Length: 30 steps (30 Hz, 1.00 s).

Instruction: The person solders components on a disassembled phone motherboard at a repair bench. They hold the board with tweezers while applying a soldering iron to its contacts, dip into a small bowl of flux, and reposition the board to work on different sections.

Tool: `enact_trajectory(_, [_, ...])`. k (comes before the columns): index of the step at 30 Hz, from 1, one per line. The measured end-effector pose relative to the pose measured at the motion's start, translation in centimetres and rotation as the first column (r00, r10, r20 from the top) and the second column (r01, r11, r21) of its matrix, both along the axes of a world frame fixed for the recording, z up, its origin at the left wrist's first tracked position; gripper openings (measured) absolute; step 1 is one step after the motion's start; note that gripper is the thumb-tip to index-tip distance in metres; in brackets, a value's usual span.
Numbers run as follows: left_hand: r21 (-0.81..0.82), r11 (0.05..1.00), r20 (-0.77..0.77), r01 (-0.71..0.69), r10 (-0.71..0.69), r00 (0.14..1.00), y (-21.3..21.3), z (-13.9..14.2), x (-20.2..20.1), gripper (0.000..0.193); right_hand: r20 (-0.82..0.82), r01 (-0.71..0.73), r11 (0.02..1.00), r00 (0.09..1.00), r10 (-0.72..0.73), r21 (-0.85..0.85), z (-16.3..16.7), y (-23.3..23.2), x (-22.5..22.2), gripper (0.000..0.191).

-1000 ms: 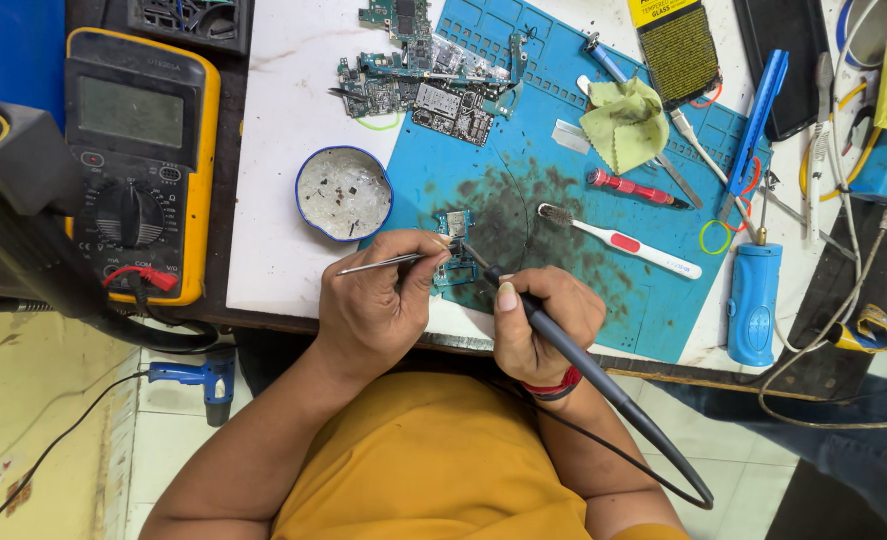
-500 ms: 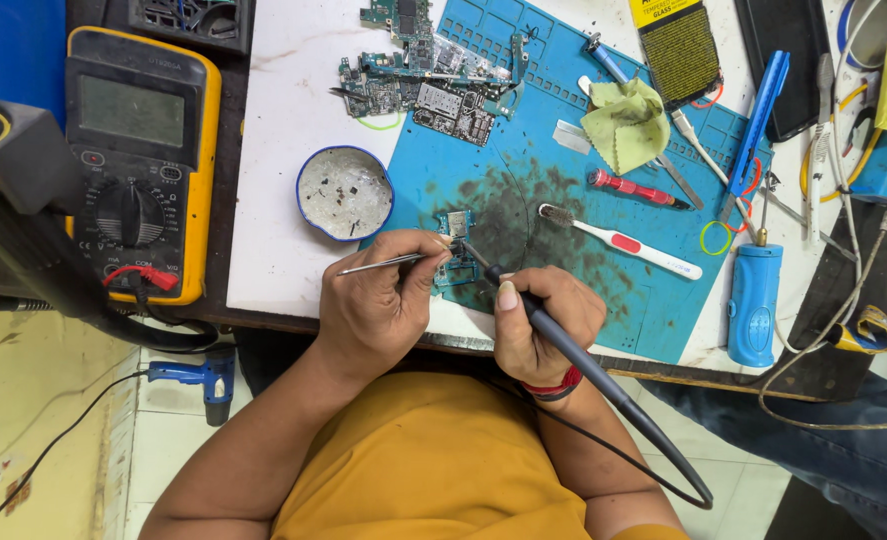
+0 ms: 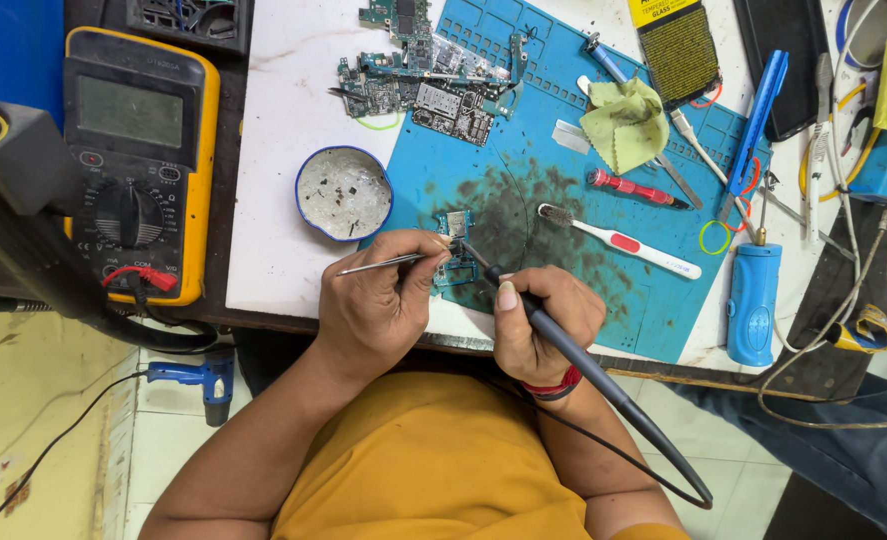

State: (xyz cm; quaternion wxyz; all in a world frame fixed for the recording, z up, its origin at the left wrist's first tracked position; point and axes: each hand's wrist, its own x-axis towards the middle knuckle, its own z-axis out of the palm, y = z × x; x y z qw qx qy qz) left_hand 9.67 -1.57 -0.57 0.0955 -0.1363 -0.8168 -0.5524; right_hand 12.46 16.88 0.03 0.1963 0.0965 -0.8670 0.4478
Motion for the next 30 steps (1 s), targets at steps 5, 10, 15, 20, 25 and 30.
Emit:
enact_trajectory(5, [-0.004, 1.000, -0.002, -0.001, 0.001, 1.000, -0.01, 0.05, -0.03, 0.014, -0.011, -0.006, 1.000, 1.000, 0.006, 0.000, 0.01, -0.04, -0.03, 0.009])
enact_trajectory(10, [-0.010, 1.000, -0.017, 0.000, 0.000, 1.000, 0.03, 0.05, -0.02, 0.014, -0.007, 0.001, 1.000, 1.000, -0.001, 0.007, 0.04, -0.08, 0.05, 0.009])
enact_trajectory(15, [-0.012, 1.000, -0.008, 0.006, -0.006, 1.000, -0.03, 0.05, -0.07, 0.015, -0.007, 0.000, 1.000, 1.000, 0.000, -0.001, 0.03, -0.08, 0.01, 0.010])
enact_trajectory(20, [-0.009, 1.000, -0.020, 0.006, -0.006, 1.000, -0.07, 0.05, -0.06, 0.015, -0.002, 0.000, 1.000, 1.000, 0.000, 0.002, 0.10, -0.09, 0.11, 0.010])
enact_trajectory(25, [0.004, 1.000, -0.003, 0.003, -0.003, 1.000, -0.12, 0.08, -0.07, 0.014, -0.010, -0.001, 1.000, 1.000, 0.001, 0.004, 0.12, -0.23, 0.06, 0.009])
enact_trajectory(30, [-0.002, 1.000, -0.019, 0.005, -0.005, 1.000, -0.07, 0.08, -0.06, 0.015, -0.006, -0.003, 1.000, 1.000, 0.003, 0.010, 0.17, -0.19, 0.04, 0.009])
